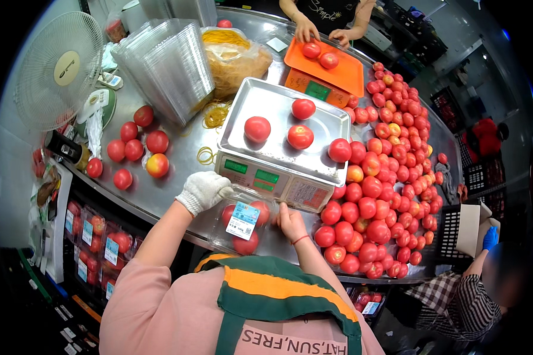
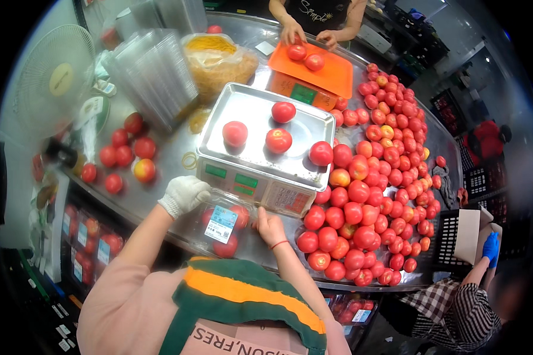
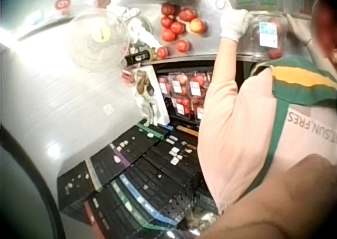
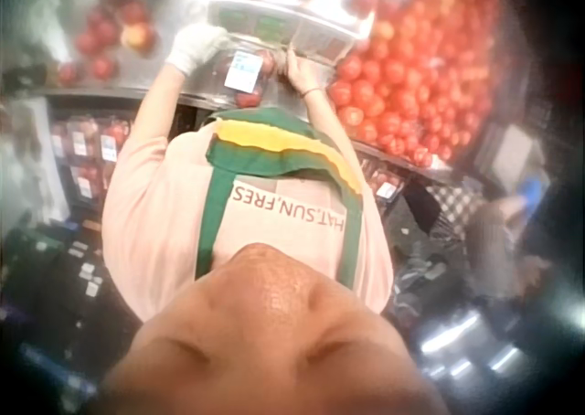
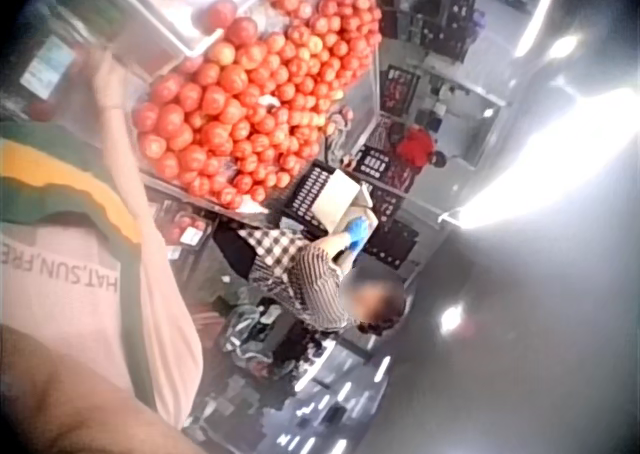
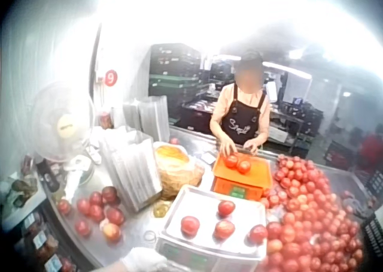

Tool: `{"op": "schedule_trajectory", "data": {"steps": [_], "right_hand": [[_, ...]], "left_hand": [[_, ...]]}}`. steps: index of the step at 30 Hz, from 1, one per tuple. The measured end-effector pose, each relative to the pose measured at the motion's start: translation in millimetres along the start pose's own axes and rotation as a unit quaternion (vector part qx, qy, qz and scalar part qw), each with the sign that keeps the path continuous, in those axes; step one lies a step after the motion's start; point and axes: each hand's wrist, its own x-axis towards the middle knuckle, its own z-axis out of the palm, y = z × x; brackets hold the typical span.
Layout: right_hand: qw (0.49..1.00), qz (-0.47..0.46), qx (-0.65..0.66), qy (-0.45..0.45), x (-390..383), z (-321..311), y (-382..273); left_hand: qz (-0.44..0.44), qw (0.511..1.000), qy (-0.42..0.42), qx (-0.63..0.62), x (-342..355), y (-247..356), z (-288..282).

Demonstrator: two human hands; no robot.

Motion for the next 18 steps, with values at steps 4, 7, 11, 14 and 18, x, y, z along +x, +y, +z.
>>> {"op": "schedule_trajectory", "data": {"steps": [4, 7, 11, 14, 18], "right_hand": [[0.997, -0.054, -0.048, -0.008, -18.2, 11.7, 2.6], [0.995, -0.074, -0.067, 0.004, -17.7, 13.4, 1.1], [0.997, -0.041, -0.066, 0.027, -5.9, 9.1, -6.5], [0.997, -0.031, -0.071, 0.007, -7.0, 5.0, -2.1], [0.990, 0.081, 0.099, -0.061, -21.3, 16.1, 19.3]], "left_hand": [[0.016, 0.999, 0.031, 0.004, -10.0, -5.8, 4.7], [0.060, 0.996, 0.058, -0.003, -7.8, -10.4, 8.0], [0.075, 0.997, -0.022, 0.024, -3.4, -13.8, 6.7], [0.029, 0.995, -0.095, 0.012, -8.5, -2.3, 1.5], [-0.116, 0.979, -0.094, -0.141, -40.4, 29.9, 7.0]]}}
